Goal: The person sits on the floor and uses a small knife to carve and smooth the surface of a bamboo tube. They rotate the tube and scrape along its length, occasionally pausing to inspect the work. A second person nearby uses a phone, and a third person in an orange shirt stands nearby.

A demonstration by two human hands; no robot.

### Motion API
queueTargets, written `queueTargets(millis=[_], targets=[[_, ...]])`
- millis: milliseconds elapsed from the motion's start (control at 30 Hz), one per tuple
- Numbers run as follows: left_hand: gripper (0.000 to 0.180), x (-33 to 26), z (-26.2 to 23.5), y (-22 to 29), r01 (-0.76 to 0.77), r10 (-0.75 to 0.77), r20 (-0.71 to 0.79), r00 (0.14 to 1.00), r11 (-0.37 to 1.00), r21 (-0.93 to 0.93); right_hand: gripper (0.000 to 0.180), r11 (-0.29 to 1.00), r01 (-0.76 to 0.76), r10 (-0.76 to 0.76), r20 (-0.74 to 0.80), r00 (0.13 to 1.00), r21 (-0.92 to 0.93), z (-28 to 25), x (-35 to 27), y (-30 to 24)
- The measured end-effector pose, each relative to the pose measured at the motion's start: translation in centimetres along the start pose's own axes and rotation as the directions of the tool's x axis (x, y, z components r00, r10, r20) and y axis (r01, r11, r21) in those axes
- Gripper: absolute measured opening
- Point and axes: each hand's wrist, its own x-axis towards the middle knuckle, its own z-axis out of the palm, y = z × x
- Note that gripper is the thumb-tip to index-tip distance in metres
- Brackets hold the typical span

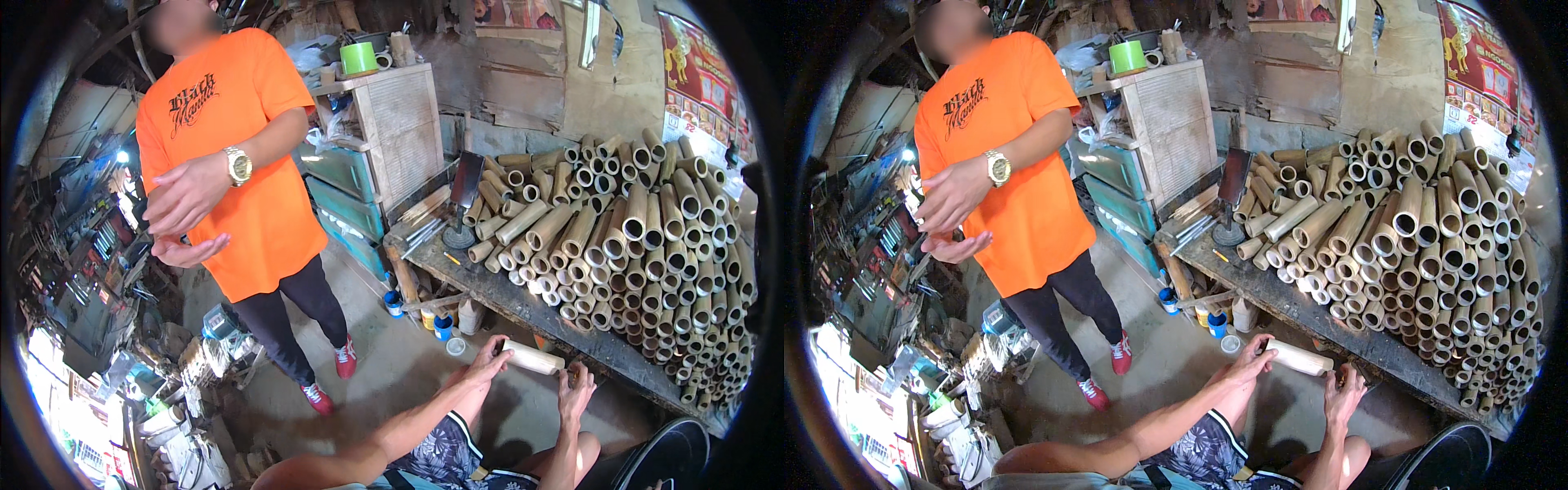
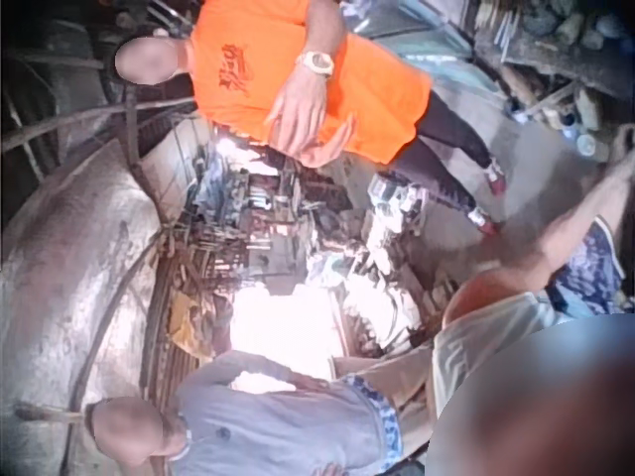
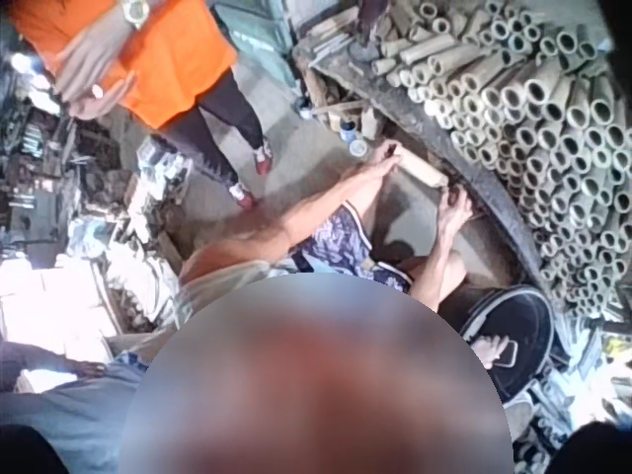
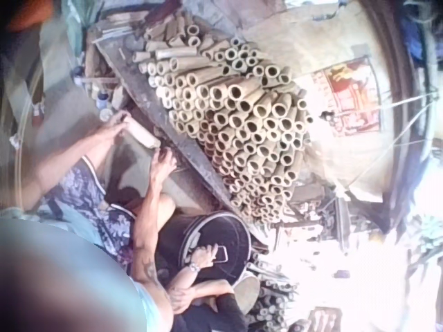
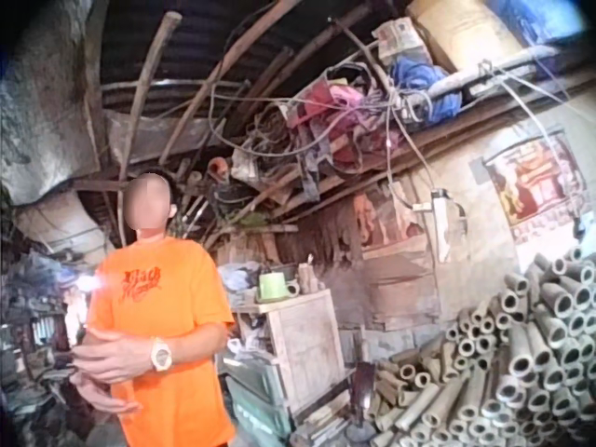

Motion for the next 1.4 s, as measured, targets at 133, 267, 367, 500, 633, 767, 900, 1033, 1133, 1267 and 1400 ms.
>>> queueTargets(millis=[133, 267, 367, 500, 633, 767, 900, 1033, 1133, 1267, 1400], targets=[[0.047, -0.2, 1.0, 0.2, -0.005, 0.004, 0.053, 0.999, 1.0, 0.002, 0.029, 0.995, 0.053, -0.058, -0.056, 0.997, -0.089, -1.0, 0.0, -0.2], [0.046, -0.2, 1.0, 0.3, 0.058, -0.061, 0.112, 0.992, 0.998, 0.031, 0.025, 0.994, 0.056, -0.059, -0.032, 0.998, -0.09, -1.8, -0.4, 0.0], [0.047, -0.1, 0.7, 0.0, 0.046, -0.045, 0.113, 0.993, 0.999, -0.01, 0.024, 0.999, 0.046, -0.046, -0.002, 0.999, -0.002, -1.8, -0.5, 0.0], [0.046, -0.4, 1.1, 0.5, 0.164, -0.16, 0.041, 0.986, 0.981, -0.107, 0.024, 0.981, -0.14, 0.124, 0.12, 0.985, 0.133, -2.2, 0.0, -0.9], [0.048, -2.9, 1.9, 4.2, 0.14, -0.126, 0.103, 0.987, 0.98, -0.141, 0.025, 0.995, -0.089, 0.084, 0.143, 0.986, 0.032, -6.0, 0.3, -2.9], [0.048, -7.2, 4.0, 8.3, 0.169, -0.116, 0.287, 0.951, 0.971, -0.168, 0.025, 0.998, 0.017, -0.022, 0.092, 0.996, 0.062, -13.6, -2.9, -4.5], [0.047, -9.7, 7.5, 8.7, 0.283, -0.201, 0.469, 0.86, 0.953, -0.112, 0.028, 0.982, -0.189, 0.185, 0.099, 0.978, 0.029, -18.7, -6.8, -4.6], [0.048, -10.7, 9.6, 7.1, 0.361, -0.319, 0.495, 0.808, 0.933, 0.012, 0.029, 0.921, -0.389, 0.381, 0.142, 0.914, 0.035, -20.3, -9.4, -3.4], [0.05, -10.7, 9.9, 6.4, 0.344, -0.304, 0.538, 0.786, 0.938, 0.028, 0.03, 0.918, -0.389, 0.377, 0.133, 0.917, 0.075, -20.6, -10.6, -2.3], [0.052, -10.5, 10.3, 6.4, 0.332, -0.298, 0.544, 0.784, 0.943, 0.038, 0.031, 0.915, -0.388, 0.374, 0.126, 0.919, 0.108, -20.8, -11.1, -1.5], [0.052, -10.5, 10.6, 6.6, 0.307, -0.284, 0.544, 0.79, 0.95, 0.05, 0.031, 0.91, -0.398, 0.382, 0.136, 0.914, 0.114, -21.2, -10.9, -1.3]])
